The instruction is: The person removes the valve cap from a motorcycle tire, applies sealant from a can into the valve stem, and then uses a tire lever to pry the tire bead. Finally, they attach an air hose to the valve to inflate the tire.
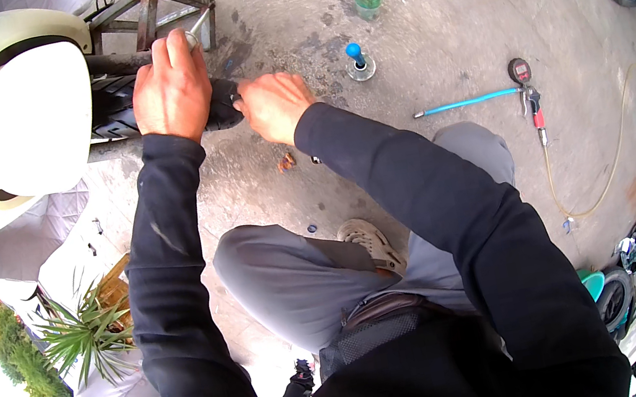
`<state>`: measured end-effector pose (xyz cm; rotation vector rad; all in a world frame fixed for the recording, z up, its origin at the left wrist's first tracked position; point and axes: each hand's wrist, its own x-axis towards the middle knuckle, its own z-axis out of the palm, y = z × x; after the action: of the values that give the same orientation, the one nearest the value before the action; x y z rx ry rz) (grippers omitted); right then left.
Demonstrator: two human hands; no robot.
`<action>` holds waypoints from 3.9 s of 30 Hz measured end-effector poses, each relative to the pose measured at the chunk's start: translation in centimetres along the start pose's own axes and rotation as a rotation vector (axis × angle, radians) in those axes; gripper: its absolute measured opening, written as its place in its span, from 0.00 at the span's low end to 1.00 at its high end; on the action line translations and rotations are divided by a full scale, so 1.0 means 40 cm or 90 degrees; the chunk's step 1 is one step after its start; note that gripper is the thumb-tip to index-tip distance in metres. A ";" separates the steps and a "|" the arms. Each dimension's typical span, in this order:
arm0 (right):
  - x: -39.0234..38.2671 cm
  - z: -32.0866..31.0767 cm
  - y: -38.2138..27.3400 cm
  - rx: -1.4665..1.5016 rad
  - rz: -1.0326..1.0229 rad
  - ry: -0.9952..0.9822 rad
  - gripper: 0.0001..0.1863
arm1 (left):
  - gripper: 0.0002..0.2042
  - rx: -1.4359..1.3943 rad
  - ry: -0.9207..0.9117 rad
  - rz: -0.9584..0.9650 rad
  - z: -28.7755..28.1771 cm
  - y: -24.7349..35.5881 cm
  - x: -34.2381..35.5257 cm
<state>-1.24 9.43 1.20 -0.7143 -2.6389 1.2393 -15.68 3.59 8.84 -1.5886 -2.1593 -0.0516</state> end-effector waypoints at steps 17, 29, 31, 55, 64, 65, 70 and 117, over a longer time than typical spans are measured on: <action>-0.026 -0.029 0.040 0.023 0.093 -0.079 0.17 | 0.16 -0.029 0.004 0.008 0.013 0.003 -0.023; 0.038 -0.035 0.088 0.454 0.223 0.162 0.17 | 0.15 -0.181 -0.025 0.084 -0.059 -0.052 -0.011; 0.041 -0.036 0.088 0.333 0.143 0.169 0.19 | 0.15 -0.186 -0.030 0.086 -0.061 -0.052 -0.014; 0.042 -0.073 0.076 0.377 0.175 0.200 0.17 | 0.22 -0.166 0.034 0.191 -0.057 -0.046 -0.012; -0.011 -0.053 0.082 0.513 0.277 -0.164 0.16 | 0.20 -0.200 0.122 0.056 -0.031 -0.042 -0.025; -0.015 -0.037 0.080 0.482 0.246 -0.160 0.17 | 0.21 -0.200 0.119 0.038 -0.030 -0.041 -0.027; -0.036 0.010 0.078 0.390 0.174 -0.144 0.19 | 0.20 -0.160 0.089 0.046 -0.038 -0.043 -0.025; 0.011 0.010 0.046 0.396 0.187 -0.086 0.24 | 0.21 -0.136 0.030 0.085 -0.039 -0.061 -0.028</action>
<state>-1.10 10.38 -0.49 -0.9314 -2.0729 2.1087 -17.11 1.33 10.36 -1.8282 -2.0625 -0.2839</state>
